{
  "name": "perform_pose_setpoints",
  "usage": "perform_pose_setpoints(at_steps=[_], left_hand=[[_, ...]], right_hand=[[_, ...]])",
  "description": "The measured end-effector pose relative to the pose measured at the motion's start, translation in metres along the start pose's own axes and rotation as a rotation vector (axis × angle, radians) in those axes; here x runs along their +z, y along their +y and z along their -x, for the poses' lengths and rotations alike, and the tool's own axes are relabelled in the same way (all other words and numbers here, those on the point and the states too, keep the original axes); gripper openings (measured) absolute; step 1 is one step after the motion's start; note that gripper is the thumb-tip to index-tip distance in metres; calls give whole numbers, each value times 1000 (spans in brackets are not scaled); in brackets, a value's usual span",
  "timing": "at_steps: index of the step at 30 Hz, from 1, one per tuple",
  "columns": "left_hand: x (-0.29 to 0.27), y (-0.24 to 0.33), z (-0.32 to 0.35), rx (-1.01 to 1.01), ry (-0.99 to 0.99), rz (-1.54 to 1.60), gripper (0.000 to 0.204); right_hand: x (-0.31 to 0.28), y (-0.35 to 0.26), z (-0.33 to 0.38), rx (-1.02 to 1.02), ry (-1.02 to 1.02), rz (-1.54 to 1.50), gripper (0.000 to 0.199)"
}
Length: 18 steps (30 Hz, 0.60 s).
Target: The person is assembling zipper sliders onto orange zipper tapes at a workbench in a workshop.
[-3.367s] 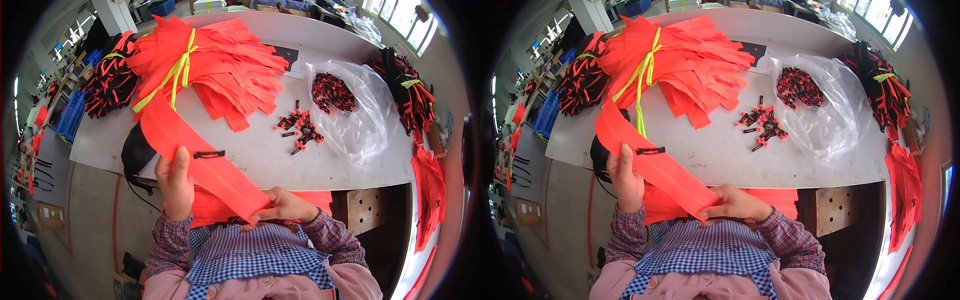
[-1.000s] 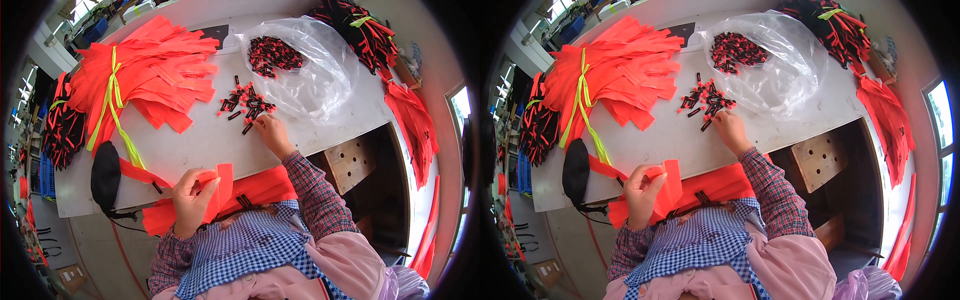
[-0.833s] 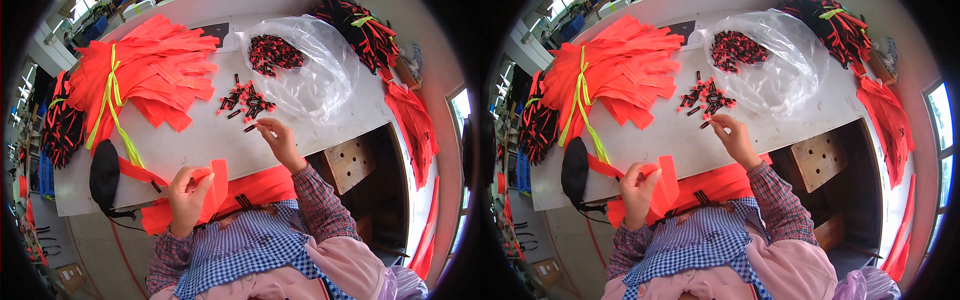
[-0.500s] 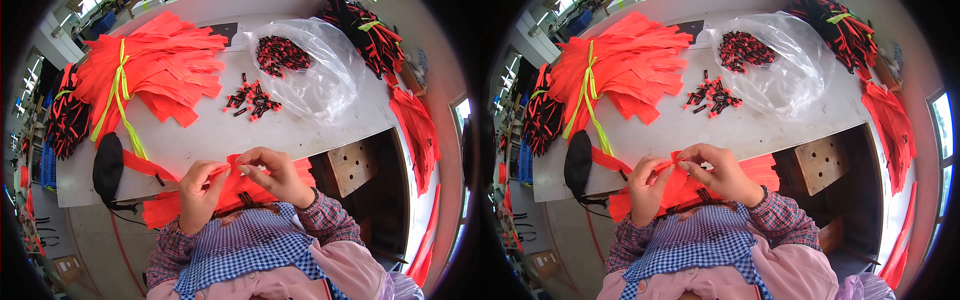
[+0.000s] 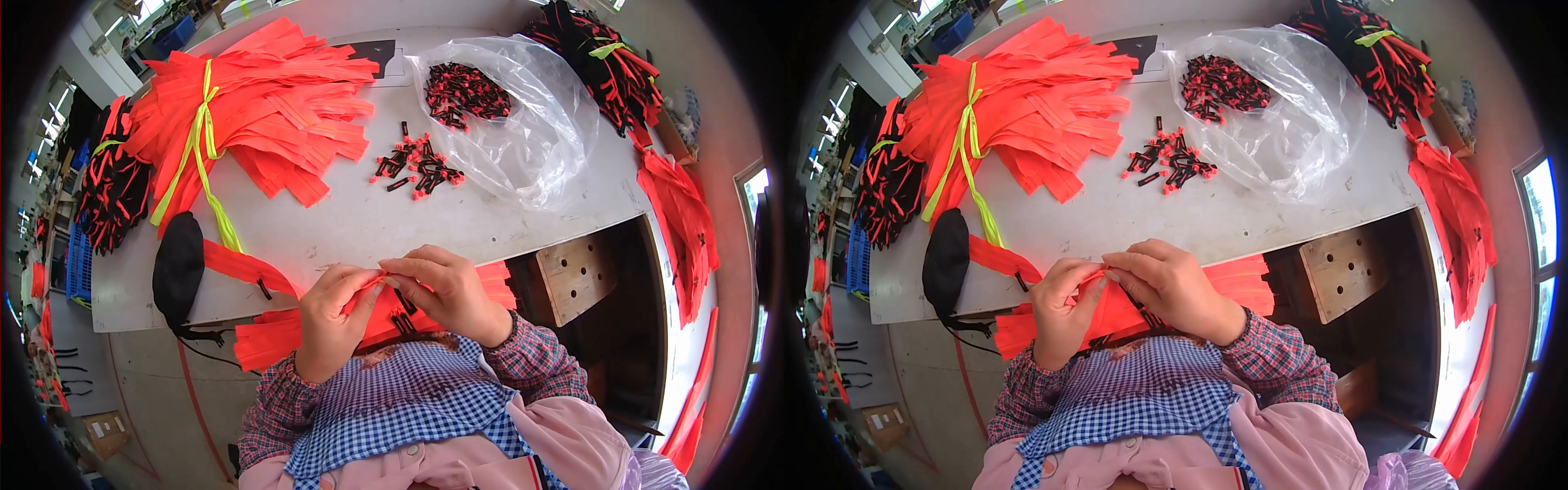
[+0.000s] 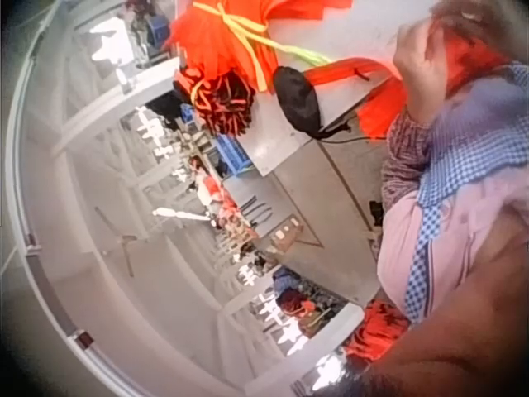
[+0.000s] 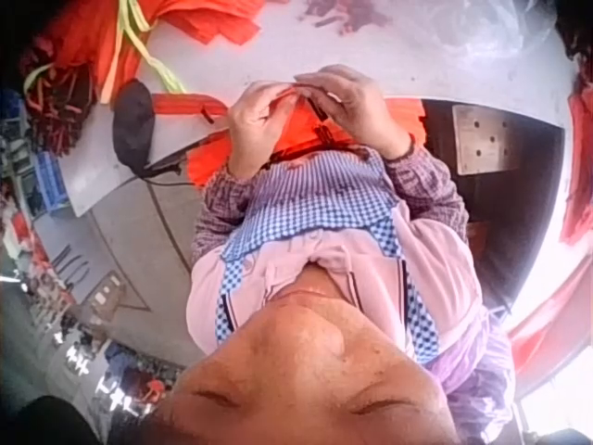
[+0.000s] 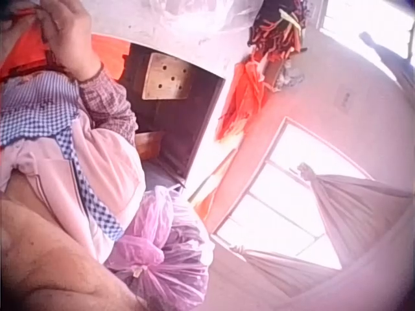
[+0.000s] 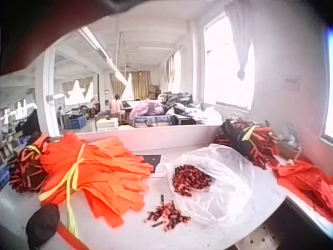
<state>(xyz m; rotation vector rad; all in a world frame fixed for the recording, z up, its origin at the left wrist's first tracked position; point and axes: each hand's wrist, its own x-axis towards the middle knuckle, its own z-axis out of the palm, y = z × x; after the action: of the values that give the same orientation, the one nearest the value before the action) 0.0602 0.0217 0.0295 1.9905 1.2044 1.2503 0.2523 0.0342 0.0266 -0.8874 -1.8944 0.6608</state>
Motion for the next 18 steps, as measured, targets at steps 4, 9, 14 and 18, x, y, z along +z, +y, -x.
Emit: perform_pose_setpoints(at_steps=[4,9,14,18], left_hand=[[-2,-2,1,5,-11,-10,15],[-9,-9,3,-234,-88,305,14],[-14,-10,0,-402,-164,631,20],[-14,-14,2,-468,-143,862,28]], right_hand=[[-2,3,-2,60,-97,-51,25],[0,7,-5,207,9,-263,26],[9,18,2,504,-144,-818,20],[15,22,6,515,-220,-1036,16]])
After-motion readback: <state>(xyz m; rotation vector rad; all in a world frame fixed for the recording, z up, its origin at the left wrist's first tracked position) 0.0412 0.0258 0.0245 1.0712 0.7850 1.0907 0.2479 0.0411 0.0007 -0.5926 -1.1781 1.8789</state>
